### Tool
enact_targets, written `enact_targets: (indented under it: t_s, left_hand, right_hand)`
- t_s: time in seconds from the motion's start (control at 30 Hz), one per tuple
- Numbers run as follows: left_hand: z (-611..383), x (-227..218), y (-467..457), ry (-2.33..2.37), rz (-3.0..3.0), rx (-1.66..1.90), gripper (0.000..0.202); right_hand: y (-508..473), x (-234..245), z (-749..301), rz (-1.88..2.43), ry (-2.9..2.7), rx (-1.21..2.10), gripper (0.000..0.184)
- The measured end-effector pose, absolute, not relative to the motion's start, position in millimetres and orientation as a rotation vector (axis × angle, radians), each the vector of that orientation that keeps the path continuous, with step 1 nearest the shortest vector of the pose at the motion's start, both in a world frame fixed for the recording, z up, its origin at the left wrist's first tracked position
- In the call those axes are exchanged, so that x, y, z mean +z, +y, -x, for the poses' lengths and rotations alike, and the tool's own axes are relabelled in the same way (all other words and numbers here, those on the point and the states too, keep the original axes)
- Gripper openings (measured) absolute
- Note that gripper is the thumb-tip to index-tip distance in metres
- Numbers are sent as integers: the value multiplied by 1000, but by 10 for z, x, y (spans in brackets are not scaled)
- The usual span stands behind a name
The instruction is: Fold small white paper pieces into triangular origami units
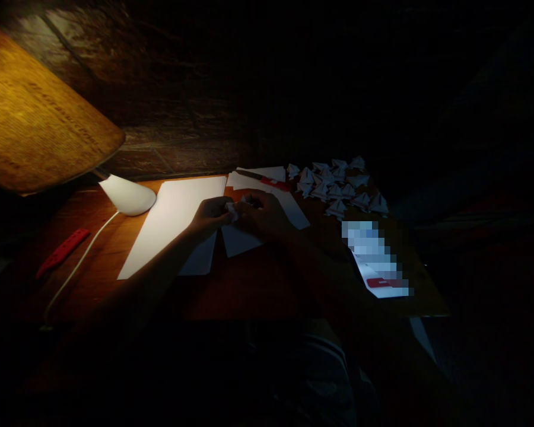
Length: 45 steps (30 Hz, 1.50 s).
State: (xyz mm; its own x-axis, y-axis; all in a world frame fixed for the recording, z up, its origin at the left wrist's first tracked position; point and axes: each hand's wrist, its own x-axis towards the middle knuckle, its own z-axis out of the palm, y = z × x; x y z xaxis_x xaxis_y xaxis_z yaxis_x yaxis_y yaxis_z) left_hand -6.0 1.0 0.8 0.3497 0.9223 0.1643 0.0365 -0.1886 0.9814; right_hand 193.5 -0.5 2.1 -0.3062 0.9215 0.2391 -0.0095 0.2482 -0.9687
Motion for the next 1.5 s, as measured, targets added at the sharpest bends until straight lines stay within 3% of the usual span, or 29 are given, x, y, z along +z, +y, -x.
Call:
enact_targets:
  t_s: [0.53, 0.83, 1.27, 1.5]
  left_hand:
    - [60, 19, 45, 912, -1485, 1174, 37]
    - [65, -60, 109, 914, -1460, 1200, 46]
    - [44, 49, 0, 1034, -1645, 1092, 21]
    - [20, 46, -13, 1055, -1711, 1124, 21]
  right_hand:
    - [40, -27, -1964, 932, -1621, 1127, 20]
    - [52, -58, -1970, 1013, -1661, 1067, 19]
    - [-58, 3, -1974, 1062, -1981, 671, 22]
    - [-53, -15, -1984, 1104, -1974, 626, 18]
